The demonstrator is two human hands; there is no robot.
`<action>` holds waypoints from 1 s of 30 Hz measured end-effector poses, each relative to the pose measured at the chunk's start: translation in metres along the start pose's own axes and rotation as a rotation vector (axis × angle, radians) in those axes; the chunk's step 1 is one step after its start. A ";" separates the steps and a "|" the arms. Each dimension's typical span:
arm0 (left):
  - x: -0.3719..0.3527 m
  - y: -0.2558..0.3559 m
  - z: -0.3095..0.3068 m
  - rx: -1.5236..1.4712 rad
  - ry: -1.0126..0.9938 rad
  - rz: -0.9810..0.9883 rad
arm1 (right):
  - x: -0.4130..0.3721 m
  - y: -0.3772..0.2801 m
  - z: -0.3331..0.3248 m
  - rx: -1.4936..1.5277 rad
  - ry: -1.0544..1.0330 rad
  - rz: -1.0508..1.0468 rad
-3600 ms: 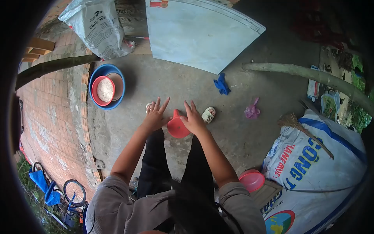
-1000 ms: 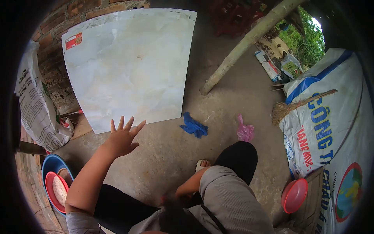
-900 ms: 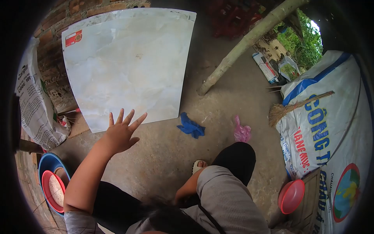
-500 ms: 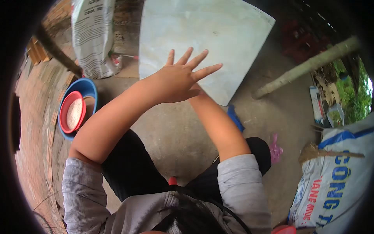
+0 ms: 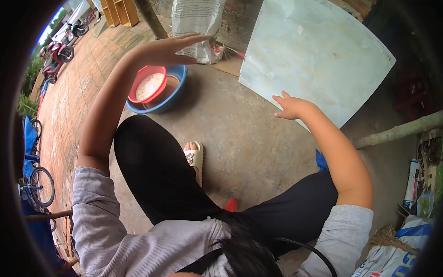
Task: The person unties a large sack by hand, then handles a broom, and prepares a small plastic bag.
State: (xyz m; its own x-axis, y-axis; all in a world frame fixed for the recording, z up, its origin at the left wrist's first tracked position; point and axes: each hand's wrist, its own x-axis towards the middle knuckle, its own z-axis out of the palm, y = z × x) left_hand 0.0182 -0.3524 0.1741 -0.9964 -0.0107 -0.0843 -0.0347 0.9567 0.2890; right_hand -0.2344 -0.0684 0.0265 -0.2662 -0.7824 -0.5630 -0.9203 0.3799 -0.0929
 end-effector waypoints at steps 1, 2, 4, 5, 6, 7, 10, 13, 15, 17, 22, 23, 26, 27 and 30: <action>0.001 -0.039 0.009 0.015 0.092 -0.056 | 0.000 0.008 0.005 -0.001 0.003 0.003; -0.001 -0.081 0.027 0.027 0.183 -0.111 | -0.001 0.016 0.010 0.012 0.027 -0.034; -0.012 -0.166 0.081 -0.134 0.287 -0.382 | -0.009 0.021 0.015 0.021 0.054 -0.056; -0.023 -0.202 0.113 -0.105 0.325 -0.458 | -0.017 0.019 0.016 0.034 0.064 -0.055; -0.035 -0.236 0.147 -0.077 0.364 -0.531 | -0.025 0.018 0.015 0.046 0.074 -0.051; -0.050 -0.267 0.181 -0.029 0.344 -0.643 | -0.032 0.014 0.010 0.045 0.075 -0.032; -0.096 -0.291 0.259 0.189 0.256 -0.991 | -0.051 0.010 0.013 0.069 0.002 0.078; -0.109 -0.280 0.284 0.057 0.056 -1.138 | -0.060 0.028 0.025 0.126 -0.010 0.059; -0.107 -0.258 0.280 0.297 0.133 -1.138 | -0.060 0.042 0.033 0.176 -0.048 0.091; -0.101 -0.251 0.280 0.338 0.220 -1.099 | -0.057 0.054 0.041 0.145 -0.073 0.147; -0.092 -0.233 0.277 0.272 0.237 -1.018 | -0.046 0.074 0.049 0.049 -0.131 0.161; -0.094 -0.233 0.281 0.277 0.253 -1.017 | -0.045 0.070 0.046 0.065 -0.143 0.128; -0.102 -0.219 0.283 0.287 0.290 -0.947 | -0.044 0.058 0.037 0.129 -0.142 0.061; -0.102 -0.207 0.277 0.310 0.244 -0.939 | -0.044 0.053 0.036 0.131 -0.113 0.040; -0.109 -0.188 0.272 0.454 0.240 -0.813 | -0.037 0.049 0.038 0.152 -0.056 -0.011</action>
State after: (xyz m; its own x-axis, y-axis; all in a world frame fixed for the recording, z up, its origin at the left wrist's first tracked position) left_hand 0.1547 -0.4515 -0.1304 -0.6722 -0.7312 0.1162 -0.7387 0.6515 -0.1730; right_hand -0.2586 -0.0023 0.0120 -0.2361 -0.7600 -0.6055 -0.8681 0.4450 -0.2200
